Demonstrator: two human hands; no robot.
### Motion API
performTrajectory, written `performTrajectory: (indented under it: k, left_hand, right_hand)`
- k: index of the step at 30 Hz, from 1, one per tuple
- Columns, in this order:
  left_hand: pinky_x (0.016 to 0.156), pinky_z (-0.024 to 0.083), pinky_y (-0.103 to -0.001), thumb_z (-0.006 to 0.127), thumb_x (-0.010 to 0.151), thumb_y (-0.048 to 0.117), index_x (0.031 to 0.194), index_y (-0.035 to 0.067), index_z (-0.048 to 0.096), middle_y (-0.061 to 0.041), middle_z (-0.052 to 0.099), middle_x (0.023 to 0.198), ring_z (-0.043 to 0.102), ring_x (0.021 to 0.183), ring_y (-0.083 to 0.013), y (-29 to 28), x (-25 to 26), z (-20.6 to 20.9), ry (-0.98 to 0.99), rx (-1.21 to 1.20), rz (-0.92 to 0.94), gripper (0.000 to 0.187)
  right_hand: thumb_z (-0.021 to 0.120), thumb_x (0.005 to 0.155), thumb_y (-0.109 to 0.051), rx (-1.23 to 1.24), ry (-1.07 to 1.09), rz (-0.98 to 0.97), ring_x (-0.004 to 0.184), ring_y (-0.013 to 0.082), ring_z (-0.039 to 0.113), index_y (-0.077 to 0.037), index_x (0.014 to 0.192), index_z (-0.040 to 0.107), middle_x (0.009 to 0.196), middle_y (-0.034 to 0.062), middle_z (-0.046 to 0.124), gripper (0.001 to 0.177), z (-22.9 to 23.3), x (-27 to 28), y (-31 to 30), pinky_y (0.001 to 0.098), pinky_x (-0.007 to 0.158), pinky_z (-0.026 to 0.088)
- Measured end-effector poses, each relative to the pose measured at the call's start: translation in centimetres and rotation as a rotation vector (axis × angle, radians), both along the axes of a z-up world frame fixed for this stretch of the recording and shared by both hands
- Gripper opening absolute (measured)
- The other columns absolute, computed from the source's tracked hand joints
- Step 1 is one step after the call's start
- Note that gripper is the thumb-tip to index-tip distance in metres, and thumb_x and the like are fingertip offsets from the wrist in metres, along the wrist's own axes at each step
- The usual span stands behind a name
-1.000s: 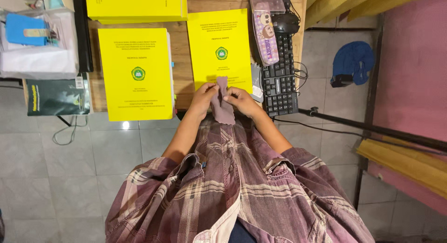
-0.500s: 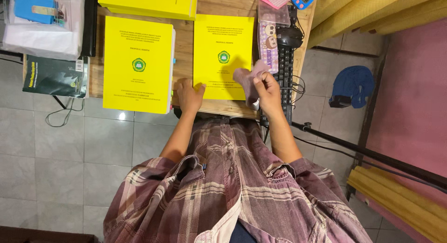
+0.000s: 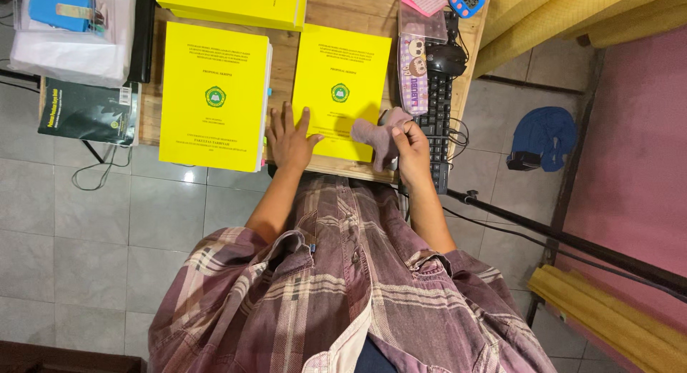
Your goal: The person wipes down several yellow booklets and a laptop with a cloth, and organizes various items on the desk by putting them into a small organizer box.
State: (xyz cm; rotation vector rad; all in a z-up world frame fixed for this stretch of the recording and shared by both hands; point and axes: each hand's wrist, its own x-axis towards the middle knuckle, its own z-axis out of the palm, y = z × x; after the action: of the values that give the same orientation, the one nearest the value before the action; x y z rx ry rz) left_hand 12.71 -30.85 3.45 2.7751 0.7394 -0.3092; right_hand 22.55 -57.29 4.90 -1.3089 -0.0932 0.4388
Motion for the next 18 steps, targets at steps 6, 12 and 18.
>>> performTrajectory:
  k: [6,12,18]
  left_hand:
    - [0.122,0.021,-0.058,0.07,0.091,0.054,0.155,0.022,0.046,-0.021,0.022,0.167,0.017,0.153,-0.0445,1.3,-3.8,-2.2,-0.192,-0.047,-0.083,0.076]
    - [0.118,0.027,-0.056,0.077,0.088,0.042,0.147,0.002,0.053,-0.024,0.033,0.159,0.028,0.149,-0.0437,0.4,-6.3,-1.5,-0.347,-0.115,-0.004,0.074]
    - [0.115,0.042,-0.048,0.079,0.088,0.017,0.124,-0.003,0.064,-0.018,0.057,0.136,0.052,0.132,-0.0384,1.9,-8.5,0.2,-0.467,-0.206,-0.027,0.044]
  right_hand:
    - [0.065,0.103,-0.007,-0.188,-0.268,-0.143,0.091,0.0115,0.051,-0.005,0.092,0.054,0.098,0.0008,0.055,0.015,3.1,-0.1,1.0,0.0254,0.084,0.044]
    - [0.071,0.092,-0.009,-0.656,-0.895,0.227,0.096,0.0362,0.063,-0.001,0.104,0.065,0.104,0.0182,0.064,0.016,7.5,-2.3,6.1,0.0415,0.084,0.052]
    - [0.071,0.095,-0.016,-0.77,-0.815,0.733,0.106,0.0335,0.068,-0.007,0.11,0.072,0.116,0.0096,0.071,0.018,5.9,-2.2,9.1,0.0431,0.091,0.056]
